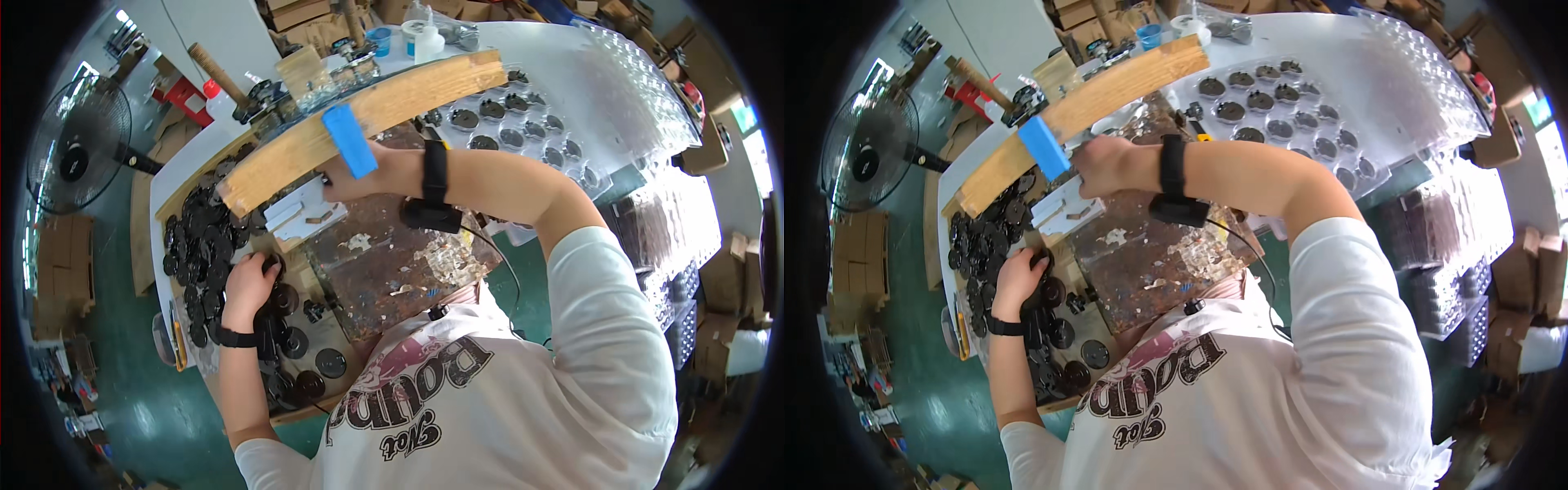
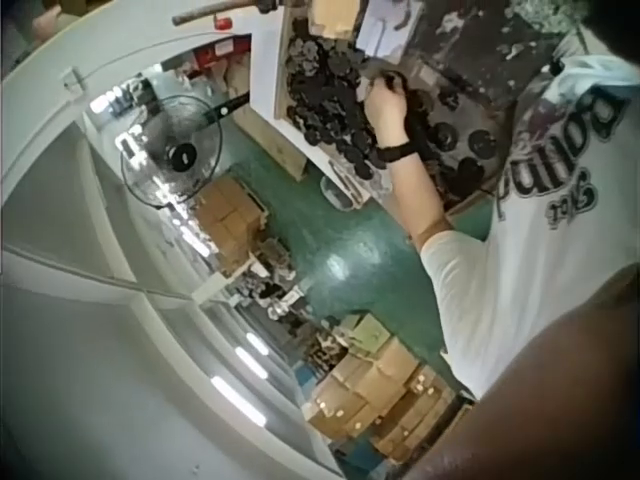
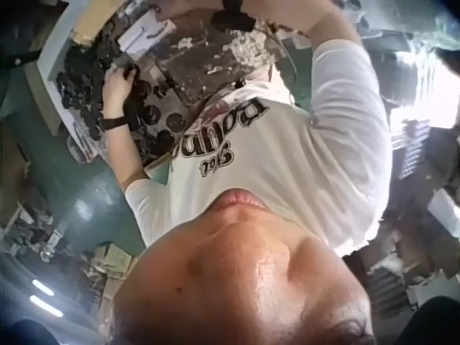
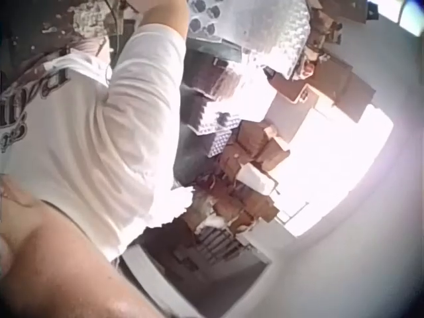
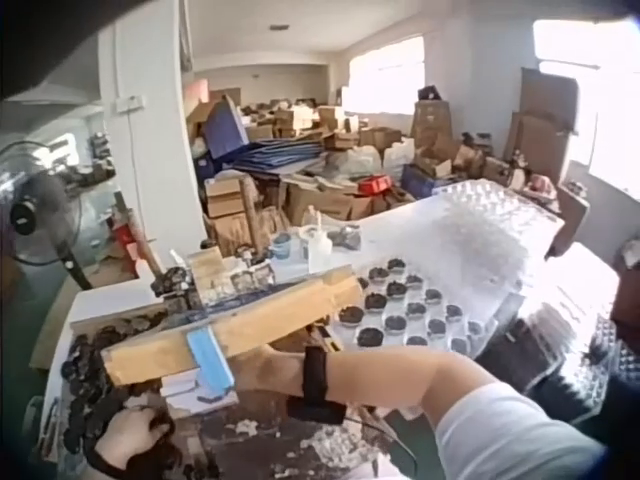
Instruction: The person places a metal disc onto a jig, lowers a screen printing frame, and spreads ink across the mesh with a squeegee. After lifting the frame, the person removes the printed disc and places it into a plastic tray, occasionally wiping the screen with a cloth.
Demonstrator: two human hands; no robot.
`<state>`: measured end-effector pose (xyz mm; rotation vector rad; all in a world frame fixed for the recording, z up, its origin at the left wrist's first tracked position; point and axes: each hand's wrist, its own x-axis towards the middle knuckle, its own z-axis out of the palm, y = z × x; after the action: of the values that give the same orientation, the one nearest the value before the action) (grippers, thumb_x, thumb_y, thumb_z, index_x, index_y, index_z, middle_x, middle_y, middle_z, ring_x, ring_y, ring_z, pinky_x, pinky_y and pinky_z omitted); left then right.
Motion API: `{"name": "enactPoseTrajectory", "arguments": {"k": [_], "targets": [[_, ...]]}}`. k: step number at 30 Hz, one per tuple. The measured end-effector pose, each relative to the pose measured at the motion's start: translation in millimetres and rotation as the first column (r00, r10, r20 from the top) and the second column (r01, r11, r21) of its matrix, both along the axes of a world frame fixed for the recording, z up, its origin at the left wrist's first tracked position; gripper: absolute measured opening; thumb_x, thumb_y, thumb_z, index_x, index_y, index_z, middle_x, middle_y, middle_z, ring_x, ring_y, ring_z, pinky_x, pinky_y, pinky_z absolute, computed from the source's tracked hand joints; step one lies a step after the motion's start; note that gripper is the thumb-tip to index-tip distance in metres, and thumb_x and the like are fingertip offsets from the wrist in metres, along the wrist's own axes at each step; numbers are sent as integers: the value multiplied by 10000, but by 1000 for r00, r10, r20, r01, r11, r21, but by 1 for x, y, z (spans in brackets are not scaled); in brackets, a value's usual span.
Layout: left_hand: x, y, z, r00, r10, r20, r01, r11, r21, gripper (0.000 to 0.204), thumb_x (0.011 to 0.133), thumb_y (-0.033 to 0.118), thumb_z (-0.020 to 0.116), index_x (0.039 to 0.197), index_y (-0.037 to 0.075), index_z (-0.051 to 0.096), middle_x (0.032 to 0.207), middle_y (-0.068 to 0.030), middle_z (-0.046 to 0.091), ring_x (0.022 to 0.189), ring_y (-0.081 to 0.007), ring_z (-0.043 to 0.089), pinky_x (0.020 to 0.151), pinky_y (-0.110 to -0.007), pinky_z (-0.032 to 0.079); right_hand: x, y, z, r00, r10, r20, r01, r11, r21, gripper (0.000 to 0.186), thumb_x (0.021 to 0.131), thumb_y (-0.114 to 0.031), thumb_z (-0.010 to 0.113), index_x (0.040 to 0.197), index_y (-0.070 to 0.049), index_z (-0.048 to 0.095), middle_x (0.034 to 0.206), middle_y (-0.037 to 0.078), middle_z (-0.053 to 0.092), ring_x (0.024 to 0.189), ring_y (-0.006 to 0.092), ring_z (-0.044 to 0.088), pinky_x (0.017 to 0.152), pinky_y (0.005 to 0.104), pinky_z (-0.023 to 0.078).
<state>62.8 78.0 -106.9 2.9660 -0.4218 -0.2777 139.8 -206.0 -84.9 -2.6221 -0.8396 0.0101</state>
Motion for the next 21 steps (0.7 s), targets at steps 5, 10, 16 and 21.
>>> {"name": "enactPoseTrajectory", "arguments": {"k": [5, 10, 16, 21], "targets": [[9, 2, -3, 1000, -18, 17, 18, 1000, -9, 389, 748, 255, 715, 1023, 7, 594, 994, -210, 596, 955, -378, 581, 795, -441, 478, 8, -115, -15, 983, -182, -34, 185, 979, 86, 432, 719, -401, 608, 880, -5, 670, 849, 200, 657, 845, 355, 642, 765, 431, 513], [15, 2, 0, 1000, -23, 0, 23, 999, -41, 424, 709, 231, 745, 1034, 13, 582, 983, -198, 583, 960, -368, 575, 794, -432, 473, 7, -252, -27, 751, -653, -94, 654, 756, -24, 408, 702, -332, 633, 995, -50, 667, 916, 174, 673, 837, 334, 652, 772, 397, 515], [26, 14, -3, 992, 23, -120, -57, 956, -289, 323, 742, 144, 724, 1004, 23, 578, 871, -139, 647, 790, -285, 634, 711, -357, 495, 15, -387, -38, 463, -886, -20, 858, 454, -239, 449, 731, -349, 615, 1043, -30, 667, 893, 152, 687, 790, 272, 660, 740, 355, 521], [18, 15, 22, 925, 95, -367, -300, 775, -557, 282, 847, 72, 633, 1109, 45, 532, 866, -29, 643, 692, -75, 556, 566, -220, 435, 4, -438, -55, 276, -954, -120, 959, 266, 95, 450, 771, -351, 585, 1071, -25, 665, 1015, 174, 679, 958, 305, 650, 864, 368, 496]]}}
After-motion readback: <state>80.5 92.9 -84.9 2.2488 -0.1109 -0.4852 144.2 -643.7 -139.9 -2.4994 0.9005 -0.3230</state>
